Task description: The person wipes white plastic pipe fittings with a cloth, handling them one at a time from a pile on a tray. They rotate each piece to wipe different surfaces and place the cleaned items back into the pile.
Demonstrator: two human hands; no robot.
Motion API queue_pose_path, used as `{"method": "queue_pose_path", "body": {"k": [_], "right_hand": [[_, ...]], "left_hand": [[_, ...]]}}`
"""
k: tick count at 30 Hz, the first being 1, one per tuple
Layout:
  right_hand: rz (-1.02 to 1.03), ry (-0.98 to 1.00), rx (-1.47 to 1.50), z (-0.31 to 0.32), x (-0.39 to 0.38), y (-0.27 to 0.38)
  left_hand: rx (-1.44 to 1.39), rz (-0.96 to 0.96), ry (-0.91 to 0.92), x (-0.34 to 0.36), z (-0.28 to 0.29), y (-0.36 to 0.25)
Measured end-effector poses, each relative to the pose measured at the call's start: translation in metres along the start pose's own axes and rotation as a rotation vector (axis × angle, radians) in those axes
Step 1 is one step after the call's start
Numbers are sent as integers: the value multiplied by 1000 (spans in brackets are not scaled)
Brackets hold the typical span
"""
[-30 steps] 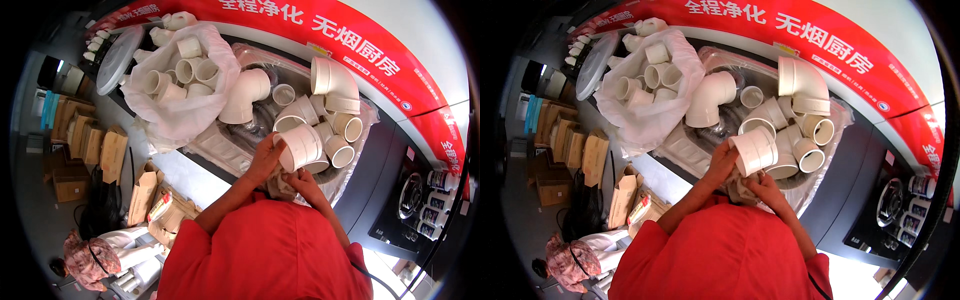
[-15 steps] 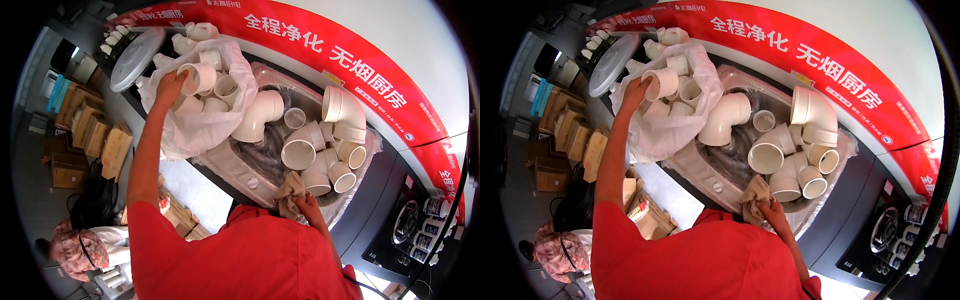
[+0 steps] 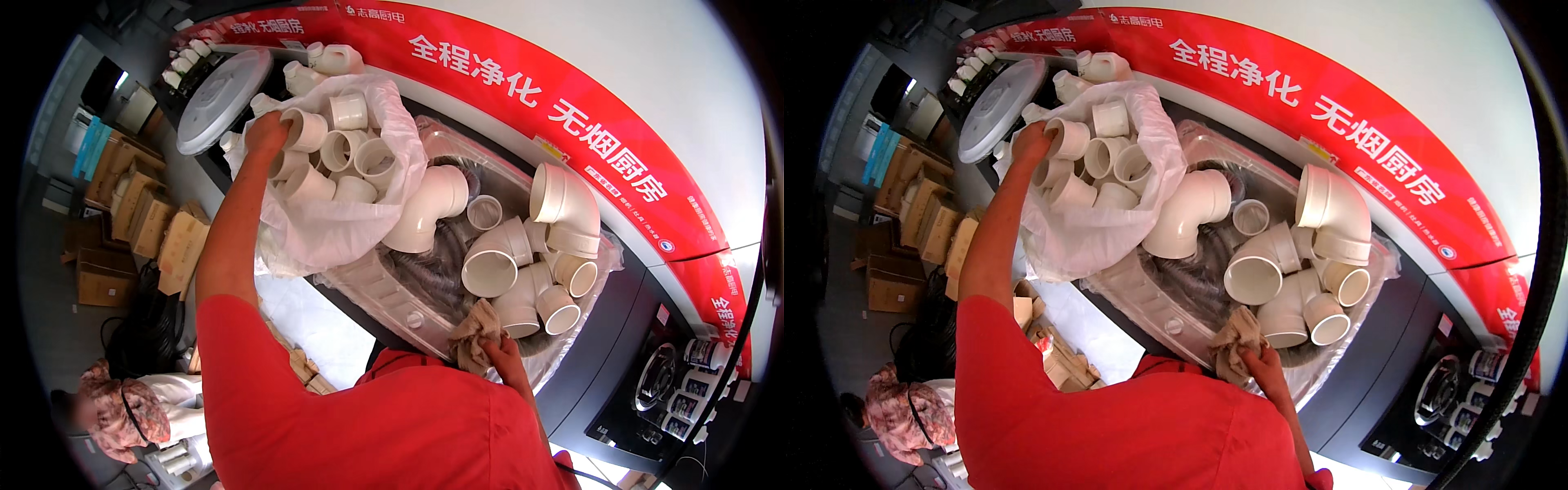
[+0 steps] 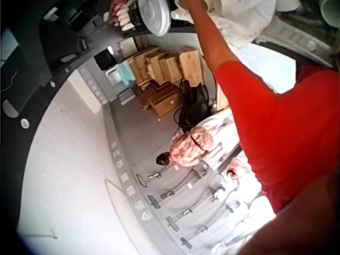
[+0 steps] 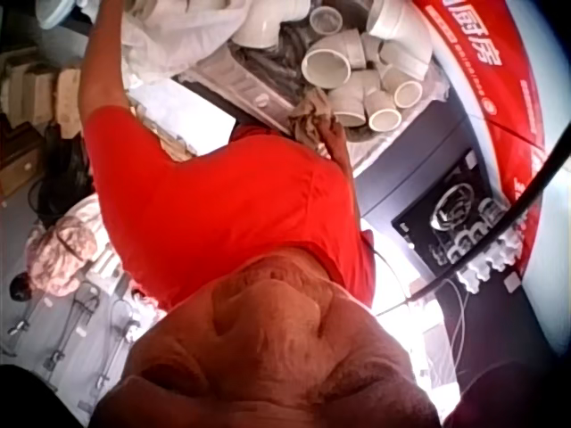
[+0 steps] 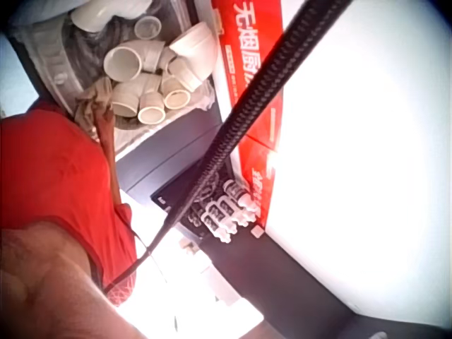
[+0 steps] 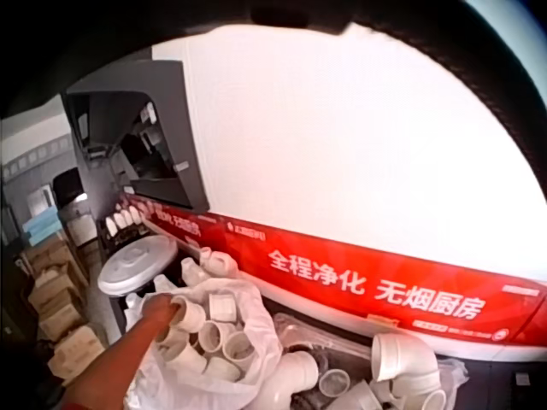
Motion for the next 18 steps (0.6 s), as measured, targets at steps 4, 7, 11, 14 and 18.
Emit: {"method": "queue_pose_path", "body": {"k": [4,7,11,14,18], "right_hand": [[14,-13,9,0,1,0],[6,-14,5,0,0,0],[5,-11,3,-4,-2,3],[2,29,10,-3,0,1],[46,50,40,-7,1,4]], "left_hand": [[140,52,-40,2,-1,-1],[209,27,34,13,-8,2],[187,77,38,21,-12,8],[155,-27,-19,22,-4,-9],[-20,-140,-235,6,26,-16]]}}
Point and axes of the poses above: each hand's wrist, its own x-axis towards the middle knuckle, its own z-axis out of the back of the hand, y = z × x, the point moved 9 cm from there along x, towards the middle knuckle, and after that the axes turned 9 degrees about x, right-handed, at the moved point
